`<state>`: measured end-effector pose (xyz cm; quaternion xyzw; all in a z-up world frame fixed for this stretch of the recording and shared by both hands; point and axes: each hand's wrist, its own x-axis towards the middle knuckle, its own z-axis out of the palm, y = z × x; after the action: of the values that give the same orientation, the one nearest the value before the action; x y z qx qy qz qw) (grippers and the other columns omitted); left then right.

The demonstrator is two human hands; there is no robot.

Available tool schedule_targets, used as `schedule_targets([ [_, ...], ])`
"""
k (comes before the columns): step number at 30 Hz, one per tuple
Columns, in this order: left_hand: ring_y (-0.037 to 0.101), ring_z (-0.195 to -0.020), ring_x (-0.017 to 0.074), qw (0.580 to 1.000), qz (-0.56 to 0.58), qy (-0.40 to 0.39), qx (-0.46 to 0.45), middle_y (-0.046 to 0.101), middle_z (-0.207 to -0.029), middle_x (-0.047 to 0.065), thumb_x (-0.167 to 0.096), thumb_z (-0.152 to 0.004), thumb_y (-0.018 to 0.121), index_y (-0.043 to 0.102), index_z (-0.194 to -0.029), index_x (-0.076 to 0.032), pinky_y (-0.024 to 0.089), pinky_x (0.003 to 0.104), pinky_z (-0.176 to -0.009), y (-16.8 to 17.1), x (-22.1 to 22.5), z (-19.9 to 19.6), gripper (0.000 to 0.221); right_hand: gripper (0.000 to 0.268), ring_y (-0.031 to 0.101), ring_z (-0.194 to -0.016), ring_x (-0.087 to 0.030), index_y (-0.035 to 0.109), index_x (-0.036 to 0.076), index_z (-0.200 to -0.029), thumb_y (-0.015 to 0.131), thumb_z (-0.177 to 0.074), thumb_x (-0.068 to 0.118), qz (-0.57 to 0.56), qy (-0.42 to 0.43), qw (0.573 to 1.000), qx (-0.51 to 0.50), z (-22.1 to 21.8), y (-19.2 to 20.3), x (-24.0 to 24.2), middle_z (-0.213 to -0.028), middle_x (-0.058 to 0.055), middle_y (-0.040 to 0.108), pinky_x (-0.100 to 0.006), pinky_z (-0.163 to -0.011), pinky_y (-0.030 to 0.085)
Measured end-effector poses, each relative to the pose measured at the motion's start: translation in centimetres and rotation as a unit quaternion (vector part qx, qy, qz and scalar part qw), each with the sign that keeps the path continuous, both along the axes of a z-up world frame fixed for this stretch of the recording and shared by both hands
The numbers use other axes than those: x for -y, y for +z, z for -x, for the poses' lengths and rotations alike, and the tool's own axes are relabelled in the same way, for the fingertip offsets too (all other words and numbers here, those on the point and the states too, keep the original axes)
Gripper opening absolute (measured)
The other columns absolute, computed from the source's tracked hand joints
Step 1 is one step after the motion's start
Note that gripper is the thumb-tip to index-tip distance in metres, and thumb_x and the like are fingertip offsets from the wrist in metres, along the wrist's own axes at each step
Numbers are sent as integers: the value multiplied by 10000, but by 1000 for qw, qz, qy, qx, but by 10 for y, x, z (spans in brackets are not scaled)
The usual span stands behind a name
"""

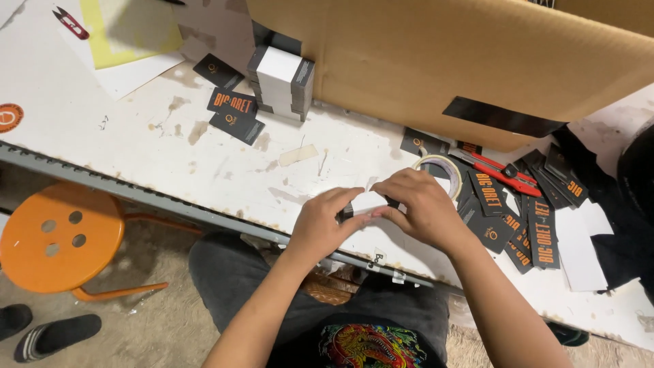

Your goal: Bundling small printed cards into stacks using adhesive tape.

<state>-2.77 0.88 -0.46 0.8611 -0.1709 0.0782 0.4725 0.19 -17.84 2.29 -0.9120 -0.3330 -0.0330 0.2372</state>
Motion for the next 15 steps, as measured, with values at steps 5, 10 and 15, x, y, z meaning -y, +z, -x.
schedule_targets([
  [5,624,-840,272,996,-40,-70,23,624,-891,128,-148,-726,681,570,-1035,-47,524,337,-706,-1,1,7,343,309,596,-861,-204,632,89,-930,695,-679,258,-23,-10,1000,-5,16,-1,1,-840,-51,656,-313,-749,460],
  [10,602,-909,285,996,16,-71,-42,624,-938,143,-132,-673,715,554,-1075,-39,511,352,-756,4,-8,6,443,317,600,-870,-242,619,56,-947,701,-662,169,-41,-7,998,-39,18,8,1,-848,-88,652,-336,-745,483],
  [15,578,-975,299,984,83,-83,-137,628,-984,145,-131,-650,725,568,-1084,-51,496,351,-807,8,-12,8,468,368,598,-906,-276,606,33,-970,720,-629,113,-78,-23,992,-96,19,10,2,-887,-118,653,-368,-776,489],
])
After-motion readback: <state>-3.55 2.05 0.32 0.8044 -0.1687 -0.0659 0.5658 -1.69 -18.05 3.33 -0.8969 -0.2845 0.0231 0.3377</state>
